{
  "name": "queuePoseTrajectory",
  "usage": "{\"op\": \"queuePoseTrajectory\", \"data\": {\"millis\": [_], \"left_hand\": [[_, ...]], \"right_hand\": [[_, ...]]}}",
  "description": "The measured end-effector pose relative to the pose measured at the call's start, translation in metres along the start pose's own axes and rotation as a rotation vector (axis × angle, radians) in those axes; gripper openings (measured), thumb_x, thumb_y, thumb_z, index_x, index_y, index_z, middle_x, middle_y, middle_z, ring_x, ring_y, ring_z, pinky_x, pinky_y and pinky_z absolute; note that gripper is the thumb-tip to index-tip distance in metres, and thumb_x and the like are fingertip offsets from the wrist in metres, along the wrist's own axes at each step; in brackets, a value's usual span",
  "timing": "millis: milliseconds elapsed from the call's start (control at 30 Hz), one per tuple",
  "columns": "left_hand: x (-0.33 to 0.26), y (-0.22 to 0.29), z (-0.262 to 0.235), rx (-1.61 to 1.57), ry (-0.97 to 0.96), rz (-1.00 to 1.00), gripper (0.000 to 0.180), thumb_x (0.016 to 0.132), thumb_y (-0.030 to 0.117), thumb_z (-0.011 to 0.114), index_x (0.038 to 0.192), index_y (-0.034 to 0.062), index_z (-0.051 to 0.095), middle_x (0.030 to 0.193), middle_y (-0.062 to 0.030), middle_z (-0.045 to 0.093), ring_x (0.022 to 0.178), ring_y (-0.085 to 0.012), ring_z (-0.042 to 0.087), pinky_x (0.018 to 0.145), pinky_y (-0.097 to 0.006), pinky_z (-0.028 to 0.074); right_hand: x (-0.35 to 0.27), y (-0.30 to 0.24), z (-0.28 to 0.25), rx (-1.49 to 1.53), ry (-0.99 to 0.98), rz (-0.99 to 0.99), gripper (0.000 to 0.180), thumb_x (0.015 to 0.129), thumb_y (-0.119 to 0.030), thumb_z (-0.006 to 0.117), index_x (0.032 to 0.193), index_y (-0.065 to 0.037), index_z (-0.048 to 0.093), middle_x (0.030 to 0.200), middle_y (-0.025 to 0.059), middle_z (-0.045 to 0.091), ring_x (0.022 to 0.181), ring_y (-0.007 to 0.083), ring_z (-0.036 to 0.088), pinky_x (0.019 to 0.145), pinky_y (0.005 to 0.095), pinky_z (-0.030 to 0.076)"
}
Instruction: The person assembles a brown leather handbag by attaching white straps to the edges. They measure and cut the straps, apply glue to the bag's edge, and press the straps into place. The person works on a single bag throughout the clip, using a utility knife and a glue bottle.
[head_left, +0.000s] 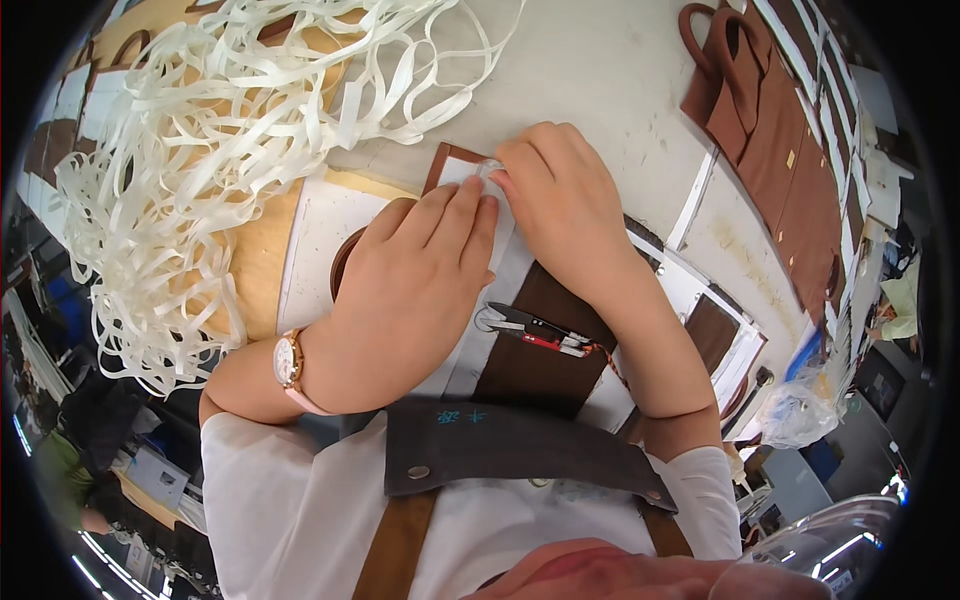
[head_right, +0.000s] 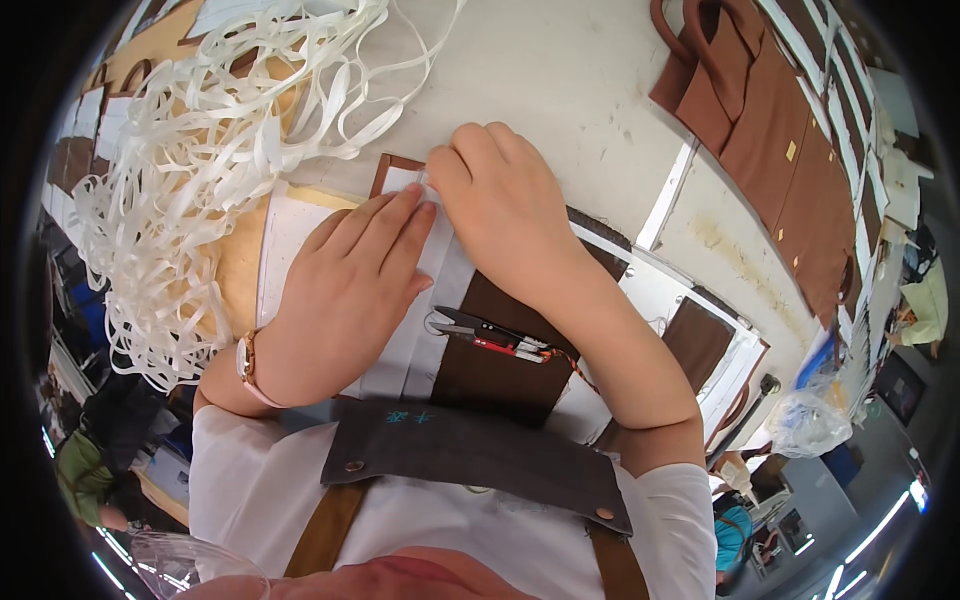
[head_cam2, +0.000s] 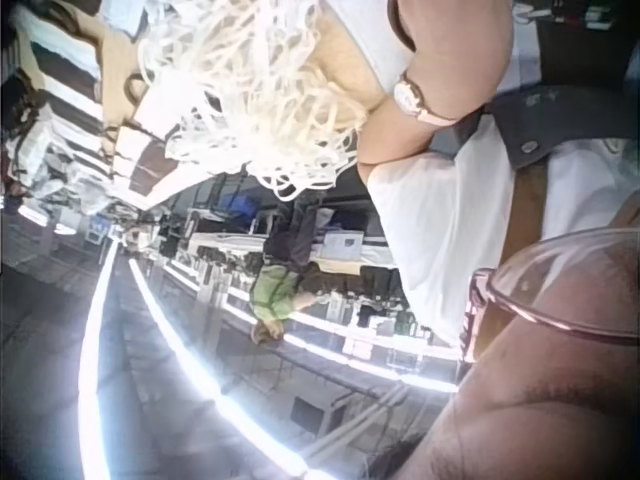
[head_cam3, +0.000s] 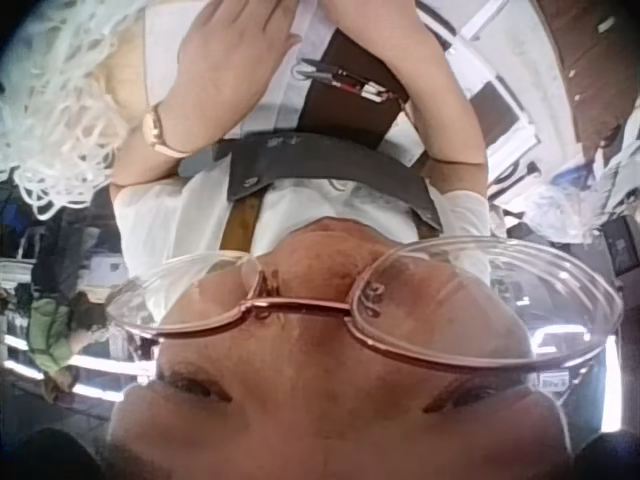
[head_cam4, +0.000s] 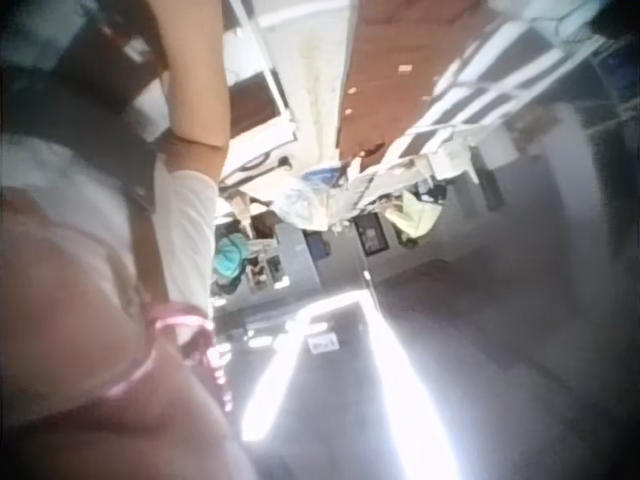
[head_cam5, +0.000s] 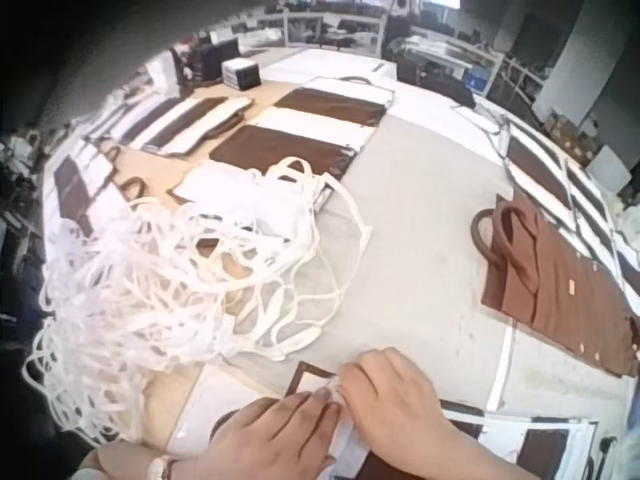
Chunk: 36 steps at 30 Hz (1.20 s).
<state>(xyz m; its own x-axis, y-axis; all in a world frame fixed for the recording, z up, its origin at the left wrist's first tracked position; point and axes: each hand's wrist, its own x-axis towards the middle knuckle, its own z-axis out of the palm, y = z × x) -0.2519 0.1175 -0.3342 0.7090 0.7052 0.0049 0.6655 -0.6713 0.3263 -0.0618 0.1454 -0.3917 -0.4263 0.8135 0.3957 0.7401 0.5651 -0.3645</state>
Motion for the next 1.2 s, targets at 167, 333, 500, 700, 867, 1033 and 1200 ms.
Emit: {"op": "queuePoseTrajectory", "data": {"millis": [167, 333, 500, 700, 867, 1033, 1200], "left_hand": [[0.0, -0.006, 0.004, -0.007, -0.056, 0.017, 0.056, 0.078, 0.017, 0.071, 0.127, -0.0067, 0.056, 0.13, -0.0199, 0.057, 0.114, -0.0284, 0.057, 0.096, -0.039, 0.046], [0.002, -0.005, 0.005, -0.034, 0.003, -0.007, 0.064, 0.079, 0.026, 0.072, 0.131, -0.0063, 0.054, 0.117, -0.0139, 0.057, 0.101, -0.0271, 0.055, 0.09, -0.038, 0.047], [0.005, -0.008, 0.007, 0.019, -0.005, -0.035, 0.07, 0.078, 0.034, 0.073, 0.135, -0.0024, 0.054, 0.1, -0.0079, 0.05, 0.092, -0.0236, 0.05, 0.082, -0.036, 0.045], [0.007, -0.008, 0.009, -0.034, 0.038, -0.097, 0.065, 0.078, 0.03, 0.075, 0.134, 0.0024, 0.056, 0.098, -0.0078, 0.05, 0.093, -0.0236, 0.051, 0.081, -0.036, 0.045], [0.01, -0.016, 0.004, -0.162, 0.062, -0.123, 0.052, 0.08, 0.018, 0.074, 0.128, 0.0026, 0.062, 0.1, -0.009, 0.053, 0.092, -0.0268, 0.053, 0.08, -0.037, 0.047], [0.01, -0.022, 0.005, -0.155, 0.103, -0.102, 0.041, 0.082, 0.015, 0.072, 0.117, -0.0032, 0.064, 0.101, -0.0116, 0.055, 0.091, -0.0271, 0.056, 0.079, -0.037, 0.049], [0.013, -0.023, 0.0, -0.176, 0.089, -0.111, 0.034, 0.082, 0.01, 0.072, 0.114, -0.0013, 0.065, 0.109, -0.012, 0.057, 0.1, -0.0301, 0.058, 0.088, -0.038, 0.049]], "right_hand": [[0.006, -0.007, 0.0, -0.009, -0.089, 0.097, 0.024, 0.067, -0.001, 0.067, 0.088, -0.003, 0.056, 0.085, 0.0106, 0.053, 0.078, 0.0293, 0.055, 0.07, 0.038, 0.048], [0.008, -0.011, 0.0, 0.013, -0.102, 0.207, 0.022, 0.07, 0.001, 0.066, 0.09, -0.004, 0.058, 0.086, 0.0116, 0.055, 0.081, 0.032, 0.056, 0.072, 0.0413, 0.047], [-0.006, -0.006, -0.011, 0.193, -0.051, 0.235, 0.018, 0.08, 0.0, 0.067, 0.097, -0.004, 0.062, 0.09, 0.0113, 0.057, 0.084, 0.0322, 0.056, 0.071, 0.0412, 0.046], [-0.005, -0.01, -0.005, 0.231, -0.005, 0.21, 0.021, 0.077, 0.005, 0.066, 0.097, -0.003, 0.064, 0.092, 0.0106, 0.058, 0.085, 0.0311, 0.055, 0.073, 0.0407, 0.046], [-0.006, -0.007, -0.006, 0.199, -0.021, 0.147, 0.029, 0.07, 0.007, 0.066, 0.098, -0.001, 0.065, 0.094, 0.0106, 0.058, 0.085, 0.0306, 0.056, 0.075, 0.0408, 0.048], [-0.008, -0.01, -0.012, 0.119, -0.055, 0.06, 0.032, 0.069, 0.005, 0.065, 0.1, 0.0, 0.067, 0.096, 0.0095, 0.059, 0.087, 0.0277, 0.056, 0.075, 0.0376, 0.049], [-0.009, -0.012, -0.012, 0.028, -0.059, 0.017, 0.031, 0.071, 0.001, 0.065, 0.102, 0.0, 0.068, 0.097, 0.0083, 0.058, 0.087, 0.0258, 0.056, 0.075, 0.0358, 0.049]]}}
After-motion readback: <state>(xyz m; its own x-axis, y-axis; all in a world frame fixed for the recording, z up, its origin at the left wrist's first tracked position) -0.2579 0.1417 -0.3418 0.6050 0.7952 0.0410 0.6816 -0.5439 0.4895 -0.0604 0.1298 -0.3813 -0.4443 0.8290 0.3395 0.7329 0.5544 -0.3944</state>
